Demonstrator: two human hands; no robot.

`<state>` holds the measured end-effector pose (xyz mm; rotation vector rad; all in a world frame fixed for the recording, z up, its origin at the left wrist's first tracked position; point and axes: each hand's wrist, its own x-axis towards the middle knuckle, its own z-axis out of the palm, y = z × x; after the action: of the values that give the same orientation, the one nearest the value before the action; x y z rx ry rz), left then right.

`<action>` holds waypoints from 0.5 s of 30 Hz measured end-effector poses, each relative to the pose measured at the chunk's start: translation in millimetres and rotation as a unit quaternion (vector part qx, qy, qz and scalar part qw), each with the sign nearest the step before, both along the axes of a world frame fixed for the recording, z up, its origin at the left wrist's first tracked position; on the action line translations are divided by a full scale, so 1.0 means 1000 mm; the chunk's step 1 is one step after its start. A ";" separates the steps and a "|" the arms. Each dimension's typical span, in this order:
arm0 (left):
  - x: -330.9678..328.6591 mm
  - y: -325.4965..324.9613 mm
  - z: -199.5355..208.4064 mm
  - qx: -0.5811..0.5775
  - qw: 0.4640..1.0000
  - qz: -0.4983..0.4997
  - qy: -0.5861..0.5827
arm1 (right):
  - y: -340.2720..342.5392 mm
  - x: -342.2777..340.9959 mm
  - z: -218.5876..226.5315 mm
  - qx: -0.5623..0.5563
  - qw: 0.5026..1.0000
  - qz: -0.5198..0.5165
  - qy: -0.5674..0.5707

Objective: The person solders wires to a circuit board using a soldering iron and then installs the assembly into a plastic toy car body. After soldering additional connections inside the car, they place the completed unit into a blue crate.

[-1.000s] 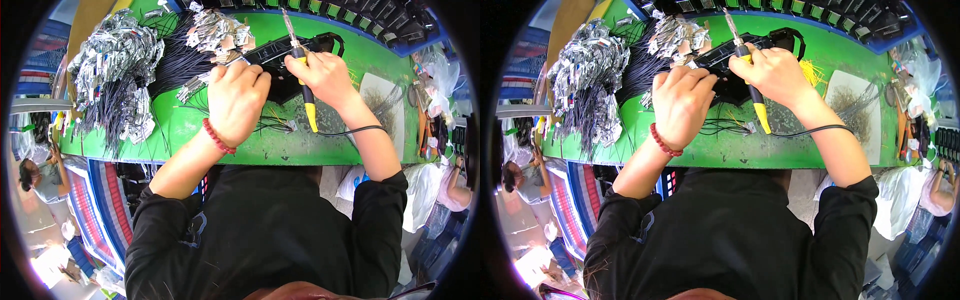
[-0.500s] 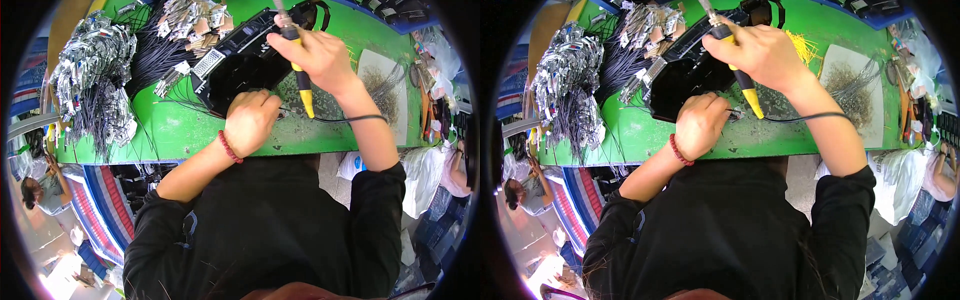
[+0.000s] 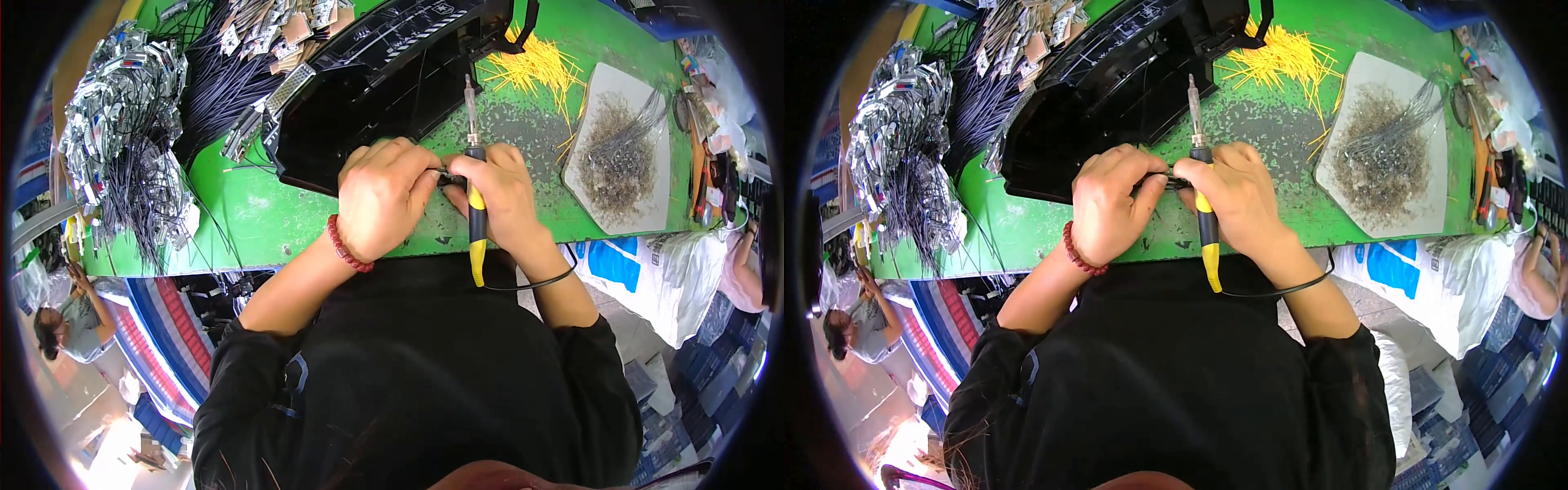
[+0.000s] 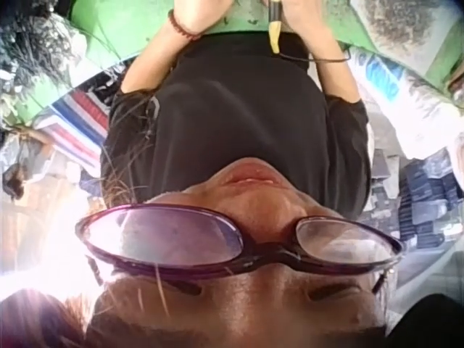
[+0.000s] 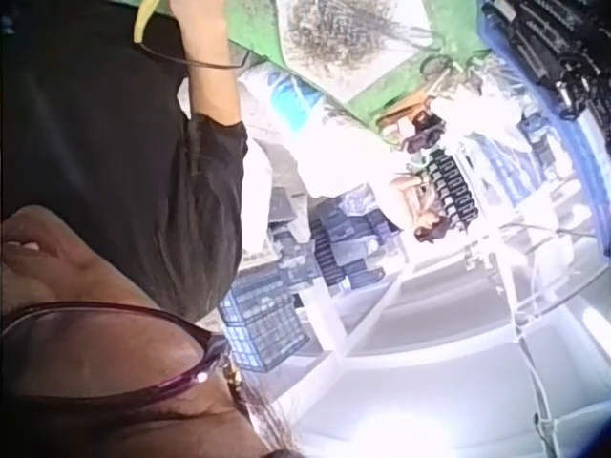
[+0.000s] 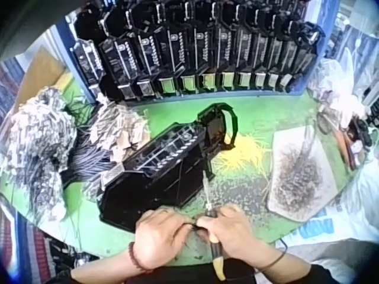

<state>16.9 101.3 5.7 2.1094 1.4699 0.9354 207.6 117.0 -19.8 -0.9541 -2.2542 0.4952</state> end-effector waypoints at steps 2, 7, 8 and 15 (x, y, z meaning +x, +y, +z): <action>0.002 -0.001 -0.001 -0.004 1.000 -0.003 -0.017 | -0.001 -0.002 0.002 0.022 1.000 -0.009 0.011; 0.011 -0.003 -0.005 0.004 0.999 -0.016 -0.036 | -0.017 0.004 -0.002 -0.001 0.995 -0.101 0.012; 0.013 -0.003 -0.006 0.001 0.999 -0.015 -0.035 | -0.017 0.003 0.000 -0.005 0.994 -0.108 0.009; 0.017 -0.001 -0.003 -0.003 1.000 -0.017 -0.013 | -0.018 0.008 0.006 -0.241 0.932 -0.091 0.256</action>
<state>33.6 100.6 2.2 2.1027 1.4185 0.9408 215.6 99.3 -13.7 -1.1002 -1.5826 1.1037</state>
